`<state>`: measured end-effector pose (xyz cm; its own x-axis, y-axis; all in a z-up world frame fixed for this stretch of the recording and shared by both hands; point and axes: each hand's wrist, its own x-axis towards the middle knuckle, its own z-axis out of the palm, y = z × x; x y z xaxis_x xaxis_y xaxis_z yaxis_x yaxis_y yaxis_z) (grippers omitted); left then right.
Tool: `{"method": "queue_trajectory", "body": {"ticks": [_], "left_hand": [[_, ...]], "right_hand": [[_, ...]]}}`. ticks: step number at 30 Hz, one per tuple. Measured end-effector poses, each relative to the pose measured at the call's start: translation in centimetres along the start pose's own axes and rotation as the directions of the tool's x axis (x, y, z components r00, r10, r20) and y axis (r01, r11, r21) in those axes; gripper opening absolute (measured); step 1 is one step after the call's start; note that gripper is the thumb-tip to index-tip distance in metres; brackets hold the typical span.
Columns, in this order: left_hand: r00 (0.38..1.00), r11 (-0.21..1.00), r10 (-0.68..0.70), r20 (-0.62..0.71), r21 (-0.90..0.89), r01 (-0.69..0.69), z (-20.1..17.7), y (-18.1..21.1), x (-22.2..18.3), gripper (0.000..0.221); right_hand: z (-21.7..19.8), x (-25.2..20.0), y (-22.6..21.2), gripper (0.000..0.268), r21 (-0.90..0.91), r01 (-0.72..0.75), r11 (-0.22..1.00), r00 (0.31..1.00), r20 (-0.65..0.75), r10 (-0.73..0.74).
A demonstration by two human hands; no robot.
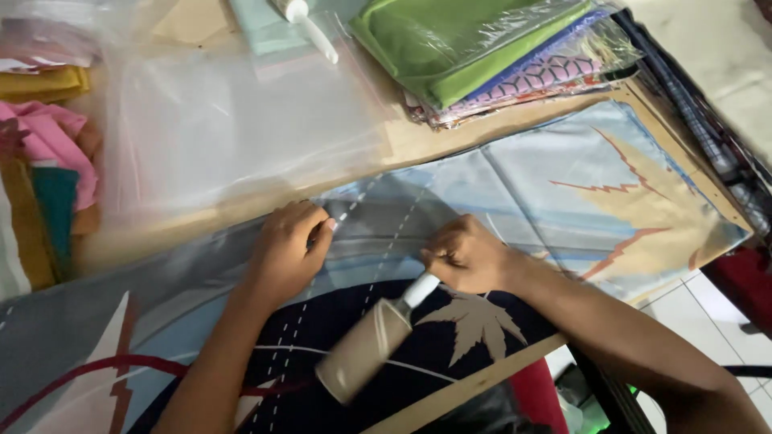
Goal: Using a lint roller to remove lint and dust from a patterned fabric scarf on a work table.
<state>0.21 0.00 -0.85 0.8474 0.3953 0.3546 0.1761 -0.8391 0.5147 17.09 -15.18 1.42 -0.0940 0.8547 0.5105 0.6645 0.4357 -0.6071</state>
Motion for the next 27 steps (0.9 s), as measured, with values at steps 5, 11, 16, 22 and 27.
{"method": "queue_trajectory", "body": {"ticks": [5,11,16,22,27], "left_hand": [[1.000,0.996,0.019,-0.014,0.083,-0.017,0.0,0.2,0.0,0.019],[1.000,0.996,0.024,0.011,0.083,-0.025,-0.3,0.8,-0.1,0.016],[0.995,0.991,0.101,-0.018,0.087,-0.099,-0.2,0.7,-0.2,0.017],[0.988,0.986,0.145,-0.043,0.094,-0.141,-0.1,0.6,-0.5,0.017],[0.986,0.982,0.158,-0.045,0.112,-0.152,-0.1,0.5,-0.4,0.017]], "right_hand": [[-0.1,-0.7,1.3,0.040,0.132,0.038,0.991,0.999,-0.022,-0.035],[-3.3,-1.0,-0.9,0.040,0.223,-0.393,0.892,0.853,-0.275,0.444],[-6.8,-6.5,-4.8,0.029,-0.256,-0.634,0.730,0.772,-0.264,0.578],[-9.1,-19.5,-1.9,0.034,-0.741,-0.648,0.175,0.667,-0.442,0.599],[-10.9,-22.1,-2.0,0.046,-0.608,-0.791,0.071,0.563,-0.677,0.474]]}}
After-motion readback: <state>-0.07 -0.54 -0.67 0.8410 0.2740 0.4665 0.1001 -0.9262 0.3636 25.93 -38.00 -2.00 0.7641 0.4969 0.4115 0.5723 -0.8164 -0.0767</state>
